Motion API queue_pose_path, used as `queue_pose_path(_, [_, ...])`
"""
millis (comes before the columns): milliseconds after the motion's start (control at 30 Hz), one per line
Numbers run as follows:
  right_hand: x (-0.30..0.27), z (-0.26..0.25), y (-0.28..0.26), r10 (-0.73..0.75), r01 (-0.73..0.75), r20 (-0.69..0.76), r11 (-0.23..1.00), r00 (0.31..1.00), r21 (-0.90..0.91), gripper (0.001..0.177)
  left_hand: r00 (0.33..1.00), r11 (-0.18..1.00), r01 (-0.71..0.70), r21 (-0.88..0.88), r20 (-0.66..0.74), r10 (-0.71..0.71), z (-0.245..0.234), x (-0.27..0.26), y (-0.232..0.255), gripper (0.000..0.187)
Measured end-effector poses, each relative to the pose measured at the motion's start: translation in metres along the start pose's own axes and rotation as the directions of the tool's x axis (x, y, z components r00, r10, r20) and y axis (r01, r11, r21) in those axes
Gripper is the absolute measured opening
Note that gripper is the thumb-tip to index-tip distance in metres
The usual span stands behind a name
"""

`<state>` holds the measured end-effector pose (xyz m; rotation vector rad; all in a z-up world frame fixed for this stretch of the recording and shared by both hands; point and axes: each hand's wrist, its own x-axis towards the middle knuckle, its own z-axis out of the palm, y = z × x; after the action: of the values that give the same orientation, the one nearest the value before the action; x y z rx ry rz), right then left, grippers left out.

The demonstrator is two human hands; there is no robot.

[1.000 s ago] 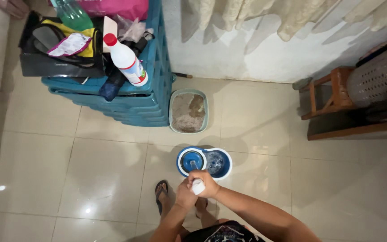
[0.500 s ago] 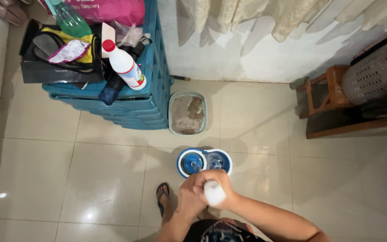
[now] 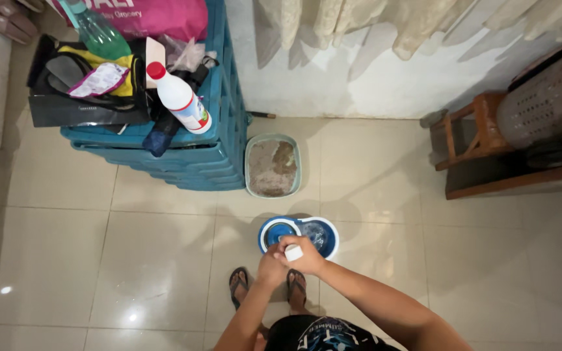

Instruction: The person cleans the floor by dipping a spin mop into a blue and white bucket, spinning it to wring out excess water, and then moving the mop head across the tiled surface in various directions.

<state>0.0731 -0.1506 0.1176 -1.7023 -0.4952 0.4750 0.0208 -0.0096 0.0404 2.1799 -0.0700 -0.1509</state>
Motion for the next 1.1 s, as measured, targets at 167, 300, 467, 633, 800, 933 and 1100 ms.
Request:
queue_pose_path(167, [-0.015, -0.034, -0.099, -0.117, 0.119, -0.184, 0.993, 0.976, 0.003, 0.019, 0.967, 0.978, -0.199, 0.061, -0.148, 0.206, -0.050, -0.008, 0.087, 0.030])
queue_pose_path(300, [-0.007, -0.027, -0.062, -0.076, 0.085, -0.233, 0.996, 0.970, 0.027, 0.016, 0.971, 0.978, -0.177, 0.110, -0.145, 0.192, -0.032, 0.001, 0.079, 0.028])
queue_pose_path(467, [-0.018, -0.019, 0.053, -0.102, 0.123, -0.194, 0.987, 0.976, 0.099, 0.011, 0.995, 0.991, 0.096, 0.089, 0.002, -0.096, 0.039, 0.003, 0.014, 0.030])
queue_pose_path(633, [-0.018, -0.017, 0.066, 0.023, -0.024, 0.018, 0.999, 1.000, 0.030, 0.018, 0.960, 0.951, 0.279, -0.132, 0.036, -0.277, 0.051, 0.000, -0.012, 0.032])
queue_pose_path(800, [0.006, -0.032, -0.047, -0.058, 0.054, -0.173, 0.998, 0.983, -0.030, 0.017, 0.991, 0.991, 0.130, -0.026, -0.005, -0.130, -0.028, 0.014, 0.063, 0.032])
queue_pose_path(933, [-0.004, -0.056, -0.114, -0.118, 0.123, -0.178, 0.992, 0.977, 0.022, 0.017, 0.954, 0.986, -0.167, 0.000, -0.253, 0.162, -0.065, -0.005, 0.134, 0.035])
queue_pose_path(1100, [0.017, -0.032, -0.016, -0.131, 0.136, -0.151, 0.991, 0.980, 0.017, 0.015, 0.957, 0.996, -0.053, -0.068, -0.289, 0.031, -0.022, 0.010, 0.071, 0.044])
